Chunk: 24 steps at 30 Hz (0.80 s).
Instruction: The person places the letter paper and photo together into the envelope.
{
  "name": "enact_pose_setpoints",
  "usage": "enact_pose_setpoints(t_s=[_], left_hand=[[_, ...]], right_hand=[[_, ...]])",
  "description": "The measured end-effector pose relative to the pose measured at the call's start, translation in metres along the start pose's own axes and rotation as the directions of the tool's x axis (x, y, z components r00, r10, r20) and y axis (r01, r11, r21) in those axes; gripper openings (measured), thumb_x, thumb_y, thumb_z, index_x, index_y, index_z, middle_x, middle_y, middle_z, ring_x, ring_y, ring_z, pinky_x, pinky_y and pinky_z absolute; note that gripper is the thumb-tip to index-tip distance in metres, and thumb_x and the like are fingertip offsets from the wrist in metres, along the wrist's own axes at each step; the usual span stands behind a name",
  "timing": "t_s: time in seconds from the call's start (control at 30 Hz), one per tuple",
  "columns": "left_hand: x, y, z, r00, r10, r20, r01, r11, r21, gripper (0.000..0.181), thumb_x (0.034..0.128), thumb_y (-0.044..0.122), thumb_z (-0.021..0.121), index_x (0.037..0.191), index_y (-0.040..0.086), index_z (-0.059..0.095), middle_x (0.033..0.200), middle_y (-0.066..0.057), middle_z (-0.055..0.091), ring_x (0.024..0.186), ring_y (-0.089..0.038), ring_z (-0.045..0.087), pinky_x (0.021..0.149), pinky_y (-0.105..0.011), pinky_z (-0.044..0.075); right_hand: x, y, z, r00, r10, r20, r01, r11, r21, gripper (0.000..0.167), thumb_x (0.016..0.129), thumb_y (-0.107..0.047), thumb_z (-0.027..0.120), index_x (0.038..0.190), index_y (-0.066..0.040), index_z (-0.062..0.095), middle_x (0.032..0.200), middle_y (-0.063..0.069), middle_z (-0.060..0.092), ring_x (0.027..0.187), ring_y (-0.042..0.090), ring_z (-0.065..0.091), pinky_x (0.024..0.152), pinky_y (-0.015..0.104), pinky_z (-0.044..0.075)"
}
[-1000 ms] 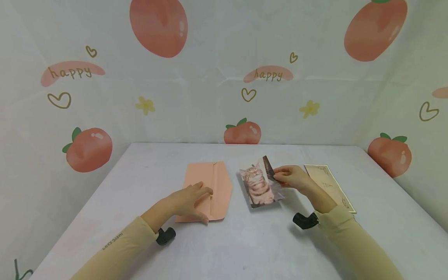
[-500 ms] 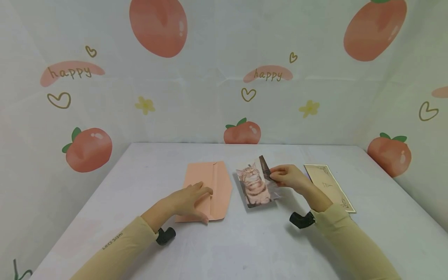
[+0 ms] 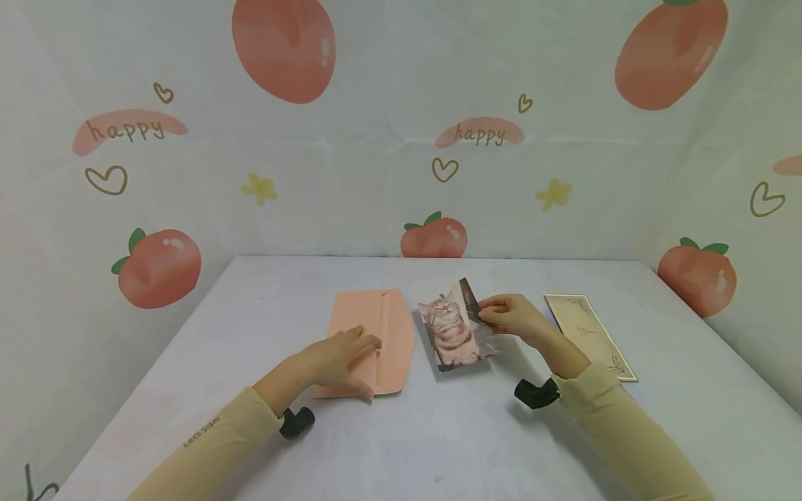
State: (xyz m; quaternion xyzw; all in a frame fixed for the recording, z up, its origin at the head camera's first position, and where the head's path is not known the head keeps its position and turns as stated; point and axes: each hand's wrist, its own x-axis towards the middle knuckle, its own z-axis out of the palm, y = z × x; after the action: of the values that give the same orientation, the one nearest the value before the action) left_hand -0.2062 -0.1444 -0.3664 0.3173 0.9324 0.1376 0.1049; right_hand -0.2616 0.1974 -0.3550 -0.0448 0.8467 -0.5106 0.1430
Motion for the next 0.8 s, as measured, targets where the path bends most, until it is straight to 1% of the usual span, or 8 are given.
enact_pose_setpoints(t_s=[0.13,0.2,0.27,0.43,0.67,0.8], left_hand=[[0.0002,0.001,0.0002,1.0,-0.018,0.007,0.018,1.0,-0.006,0.073,0.0667,0.054,0.076,0.124,0.02,0.045,0.118,-0.009,0.044,0.106,-0.034,0.053,0.08,-0.047,0.05],[0.0006,0.0007,0.0005,1.0,-0.02,0.006,0.02,1.0,-0.005,0.073,0.0665,0.054,0.076,0.124,0.02,0.045,0.12,-0.01,0.044,0.108,-0.036,0.053,0.081,-0.048,0.05],[0.0009,0.0004,0.0007,1.0,-0.02,0.003,0.02,1.0,-0.005,0.073,0.0661,0.054,0.076,0.123,0.021,0.045,0.121,-0.01,0.044,0.109,-0.037,0.053,0.081,-0.049,0.05],[0.0018,-0.0013,0.0018,1.0,-0.017,0.0,0.017,1.0,-0.006,0.074,0.0652,0.055,0.076,0.123,0.021,0.046,0.117,-0.008,0.044,0.105,-0.033,0.054,0.078,-0.047,0.05],[0.0019,-0.0007,0.0012,1.0,-0.018,0.007,0.018,1.0,-0.01,0.074,0.0659,0.054,0.076,0.124,0.02,0.046,0.119,-0.01,0.045,0.111,-0.037,0.053,0.085,-0.051,0.048],[0.0019,-0.0008,0.0012,1.0,-0.008,0.003,0.008,1.0,-0.003,0.074,0.0659,0.054,0.076,0.124,0.02,0.046,0.116,-0.008,0.045,0.106,-0.033,0.054,0.084,-0.049,0.049]], right_hand=[[0.0009,-0.0013,0.0022,1.0,0.005,-0.006,-0.005,1.0,-0.002,0.039,0.091,-0.01,0.059,0.124,0.01,0.051,0.1,0.007,0.068,0.073,0.003,0.055,0.066,0.018,0.051],[0.0013,-0.0013,0.0028,1.0,-0.008,0.001,0.008,1.0,-0.007,0.039,0.091,-0.01,0.058,0.124,0.01,0.051,0.105,0.011,0.067,0.074,0.003,0.055,0.066,0.018,0.051],[0.0021,-0.0008,0.0035,1.0,-0.013,0.003,0.013,1.0,-0.005,0.04,0.091,-0.01,0.059,0.124,0.01,0.051,0.106,0.012,0.067,0.074,0.003,0.055,0.066,0.018,0.051],[0.0038,-0.0007,0.0052,1.0,-0.023,0.012,0.023,1.0,0.008,0.039,0.091,-0.009,0.059,0.124,0.011,0.051,0.098,0.006,0.068,0.073,0.003,0.055,0.066,0.018,0.051],[0.0056,-0.0027,0.0082,0.999,-0.027,0.017,0.027,1.0,0.014,0.039,0.091,-0.008,0.059,0.123,0.011,0.051,0.096,0.003,0.069,0.073,0.002,0.054,0.066,0.018,0.051],[0.0067,-0.0038,0.01,1.0,-0.024,0.018,0.024,0.999,0.022,0.038,0.091,-0.009,0.059,0.123,0.01,0.052,0.09,-0.001,0.068,0.072,0.003,0.054,0.066,0.018,0.051]])
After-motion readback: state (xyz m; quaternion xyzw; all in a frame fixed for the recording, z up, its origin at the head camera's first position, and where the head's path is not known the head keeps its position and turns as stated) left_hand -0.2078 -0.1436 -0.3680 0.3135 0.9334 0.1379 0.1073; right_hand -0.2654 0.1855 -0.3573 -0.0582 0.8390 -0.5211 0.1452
